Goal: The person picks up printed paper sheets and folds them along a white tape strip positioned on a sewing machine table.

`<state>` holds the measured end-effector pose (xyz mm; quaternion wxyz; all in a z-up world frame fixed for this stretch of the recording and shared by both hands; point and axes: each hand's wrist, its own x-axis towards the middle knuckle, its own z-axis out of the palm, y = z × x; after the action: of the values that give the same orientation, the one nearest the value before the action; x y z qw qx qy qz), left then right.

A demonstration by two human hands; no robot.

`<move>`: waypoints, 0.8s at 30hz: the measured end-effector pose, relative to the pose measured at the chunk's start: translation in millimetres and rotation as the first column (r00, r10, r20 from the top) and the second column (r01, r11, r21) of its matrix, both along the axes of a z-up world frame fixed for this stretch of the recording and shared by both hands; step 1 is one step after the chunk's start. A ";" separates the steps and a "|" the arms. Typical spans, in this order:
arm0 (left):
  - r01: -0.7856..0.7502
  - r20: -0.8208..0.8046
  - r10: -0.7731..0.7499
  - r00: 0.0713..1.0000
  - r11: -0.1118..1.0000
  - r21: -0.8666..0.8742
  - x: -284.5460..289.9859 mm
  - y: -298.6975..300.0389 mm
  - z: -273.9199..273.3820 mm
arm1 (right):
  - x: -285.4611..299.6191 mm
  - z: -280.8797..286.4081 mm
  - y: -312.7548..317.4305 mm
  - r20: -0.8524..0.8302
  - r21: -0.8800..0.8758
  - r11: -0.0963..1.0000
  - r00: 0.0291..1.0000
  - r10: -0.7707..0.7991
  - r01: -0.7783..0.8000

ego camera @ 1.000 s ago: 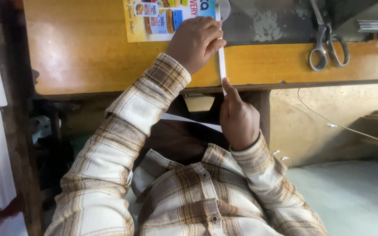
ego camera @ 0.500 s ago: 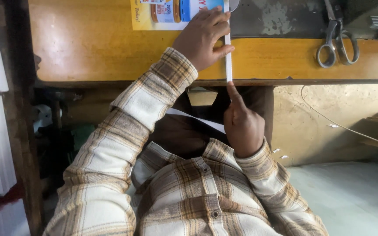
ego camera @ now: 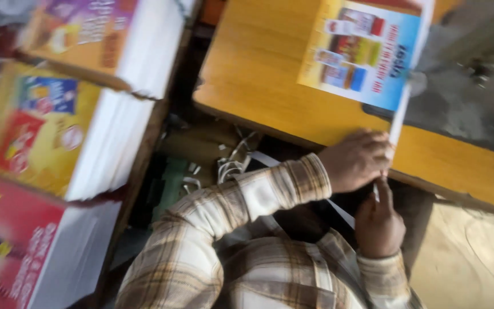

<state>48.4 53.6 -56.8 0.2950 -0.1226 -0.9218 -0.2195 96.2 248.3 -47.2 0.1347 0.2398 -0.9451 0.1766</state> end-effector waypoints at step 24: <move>-0.850 0.159 0.937 0.312 0.350 -0.394 239.3 -345.3 163.3 | -2.8 -1.3 0.8 0.157 -0.189 0.979 0.982 0.109 -0.078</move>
<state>287.7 -291.7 106.5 0.1760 0.4207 -0.8867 0.0760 93.4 249.1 -48.5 0.0680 0.2551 -0.9206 0.2879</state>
